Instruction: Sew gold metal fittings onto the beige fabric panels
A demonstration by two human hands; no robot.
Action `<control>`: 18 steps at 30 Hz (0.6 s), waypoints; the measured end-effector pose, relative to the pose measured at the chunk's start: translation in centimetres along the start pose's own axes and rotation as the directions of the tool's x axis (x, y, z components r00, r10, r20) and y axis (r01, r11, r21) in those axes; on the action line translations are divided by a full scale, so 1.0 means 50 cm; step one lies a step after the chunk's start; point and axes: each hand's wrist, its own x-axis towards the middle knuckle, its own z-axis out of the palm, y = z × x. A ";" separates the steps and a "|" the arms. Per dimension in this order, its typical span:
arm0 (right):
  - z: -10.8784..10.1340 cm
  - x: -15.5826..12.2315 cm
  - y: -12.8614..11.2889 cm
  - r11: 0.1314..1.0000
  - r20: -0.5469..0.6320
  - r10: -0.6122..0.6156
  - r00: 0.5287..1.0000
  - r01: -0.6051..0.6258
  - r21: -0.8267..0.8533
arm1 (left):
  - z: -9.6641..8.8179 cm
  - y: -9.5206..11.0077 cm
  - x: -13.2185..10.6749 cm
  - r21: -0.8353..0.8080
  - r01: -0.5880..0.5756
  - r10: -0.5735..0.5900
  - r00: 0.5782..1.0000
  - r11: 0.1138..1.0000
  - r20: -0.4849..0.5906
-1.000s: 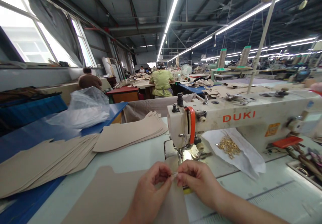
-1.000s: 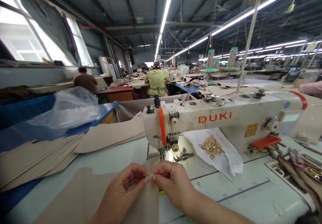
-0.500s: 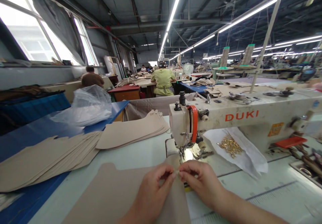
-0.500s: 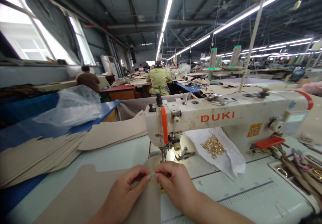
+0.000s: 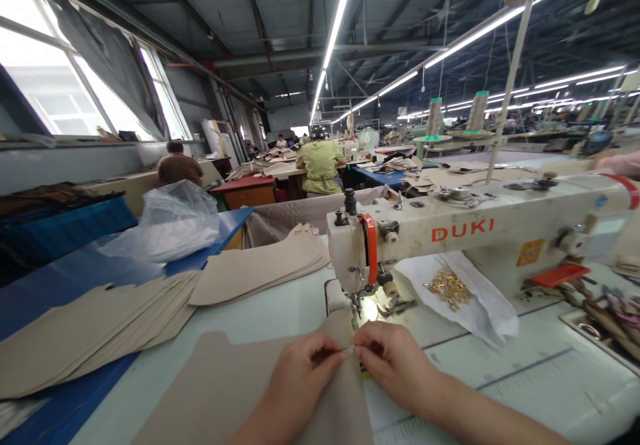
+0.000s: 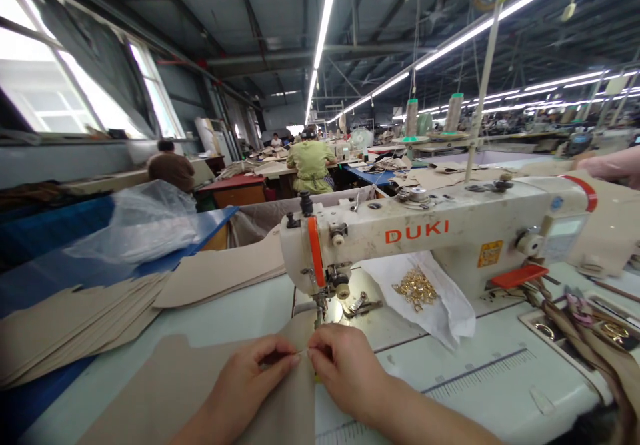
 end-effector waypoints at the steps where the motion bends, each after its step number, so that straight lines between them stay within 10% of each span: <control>1: -0.001 0.000 -0.001 1.000 0.005 0.018 1.000 -0.018 0.011 | -0.004 0.004 0.002 0.029 0.010 -0.011 1.000 1.000 0.029; 5: -0.003 0.005 0.000 0.988 0.029 0.105 0.994 -0.107 0.113 | -0.025 0.014 0.015 0.137 -0.008 -0.012 0.990 0.991 0.141; 12: -0.010 0.035 0.006 0.886 0.158 0.338 0.928 -0.371 0.278 | -0.014 -0.060 0.012 0.347 -0.321 0.312 0.946 0.881 0.082; 18: -0.009 0.069 0.002 0.821 0.274 0.434 0.858 -0.502 0.272 | 0.008 -0.079 -0.016 0.431 -0.305 0.305 0.950 0.849 0.071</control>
